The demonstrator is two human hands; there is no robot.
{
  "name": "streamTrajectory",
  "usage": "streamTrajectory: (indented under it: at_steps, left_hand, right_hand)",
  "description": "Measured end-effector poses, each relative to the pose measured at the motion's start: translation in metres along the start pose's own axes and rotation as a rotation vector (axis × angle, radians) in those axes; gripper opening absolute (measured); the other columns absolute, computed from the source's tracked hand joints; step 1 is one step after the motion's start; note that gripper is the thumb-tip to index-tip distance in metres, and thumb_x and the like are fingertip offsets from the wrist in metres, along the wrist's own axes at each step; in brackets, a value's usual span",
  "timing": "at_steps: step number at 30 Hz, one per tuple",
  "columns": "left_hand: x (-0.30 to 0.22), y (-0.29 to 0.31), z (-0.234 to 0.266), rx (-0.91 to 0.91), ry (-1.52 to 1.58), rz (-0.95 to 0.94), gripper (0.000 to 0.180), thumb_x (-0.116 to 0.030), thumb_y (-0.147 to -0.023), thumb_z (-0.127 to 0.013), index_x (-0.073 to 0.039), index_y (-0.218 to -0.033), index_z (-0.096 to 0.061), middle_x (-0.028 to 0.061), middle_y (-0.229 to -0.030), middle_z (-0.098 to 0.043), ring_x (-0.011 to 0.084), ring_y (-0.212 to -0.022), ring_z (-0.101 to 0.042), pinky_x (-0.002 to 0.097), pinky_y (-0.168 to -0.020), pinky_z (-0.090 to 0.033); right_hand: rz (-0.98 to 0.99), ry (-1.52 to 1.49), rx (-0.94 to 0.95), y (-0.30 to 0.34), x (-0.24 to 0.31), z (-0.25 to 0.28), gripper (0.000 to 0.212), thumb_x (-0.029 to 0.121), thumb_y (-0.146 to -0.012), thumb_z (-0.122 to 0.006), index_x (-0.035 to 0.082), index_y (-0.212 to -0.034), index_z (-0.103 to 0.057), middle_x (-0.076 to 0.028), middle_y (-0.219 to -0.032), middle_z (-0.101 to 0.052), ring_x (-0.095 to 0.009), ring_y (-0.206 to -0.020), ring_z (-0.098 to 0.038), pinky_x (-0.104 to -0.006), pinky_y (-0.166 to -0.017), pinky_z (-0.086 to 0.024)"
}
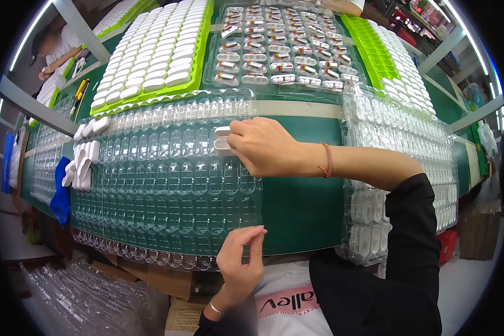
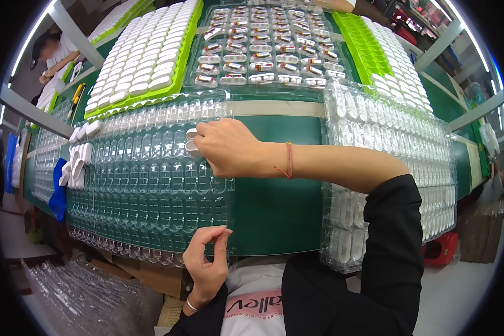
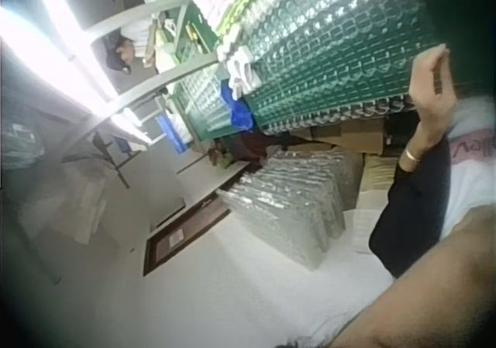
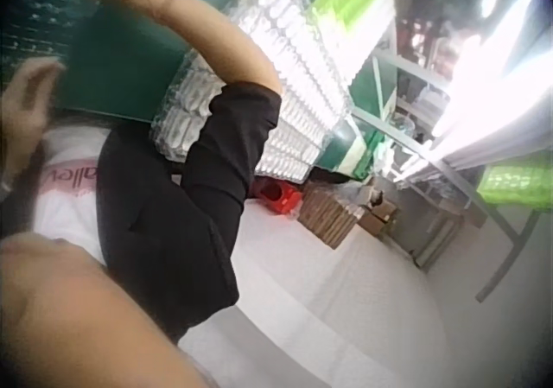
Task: The person repeatedly picks up white earbud cases and small cylindrical components from trays on a green workbench. They open the cases, insert the components, and close the cases, placing the finished units into a green tray. The process is repetitive and performed by hand.
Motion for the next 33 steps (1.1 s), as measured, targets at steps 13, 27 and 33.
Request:
streamTrajectory:
  at_steps: [13,27,33]
  left_hand:
    - [-0.003,-0.005,-0.021,0.105,0.109,0.000,0.016,0.009,-0.086,-0.063,0.000,-0.100,-0.065,0.0100,-0.089,-0.068,0.0111,-0.068,-0.060,0.0212,-0.058,-0.047]
    - [0.010,-0.025,0.074,-0.056,-0.209,0.042,0.013,0.006,-0.085,-0.065,-0.002,-0.095,-0.066,0.0074,-0.084,-0.068,0.0111,-0.066,-0.060,0.0231,-0.055,-0.044]
    - [0.074,-0.114,0.222,-0.443,-0.985,-0.073,0.008,-0.005,-0.087,-0.064,-0.004,-0.094,-0.066,0.0063,-0.090,-0.067,0.0236,-0.081,-0.062,0.0348,-0.066,-0.047]
  right_hand:
    - [0.058,0.094,-0.040,0.000,-0.008,-0.014,0.008,0.009,-0.079,-0.065,0.003,-0.079,-0.059,-0.010,-0.083,-0.055,-0.028,-0.075,-0.060,-0.0382,-0.069,-0.046]
    - [-0.003,0.128,-0.033,-0.003,-0.014,-0.017,0.007,0.009,-0.079,-0.063,0.003,-0.081,-0.060,-0.011,-0.084,-0.056,-0.028,-0.077,-0.061,-0.0391,-0.068,-0.046]
    - [-0.014,0.100,-0.050,0.001,-0.005,0.004,0.013,0.012,-0.084,-0.066,0.005,-0.093,-0.061,-0.009,-0.085,-0.055,-0.029,-0.076,-0.058,-0.0395,-0.069,-0.045]
Point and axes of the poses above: each hand's wrist, its own y-axis away from the middle knuckle, its own z-axis out of the back of the hand, x = y × z, the point moved 6 cm from there along -y, towards the middle knuckle
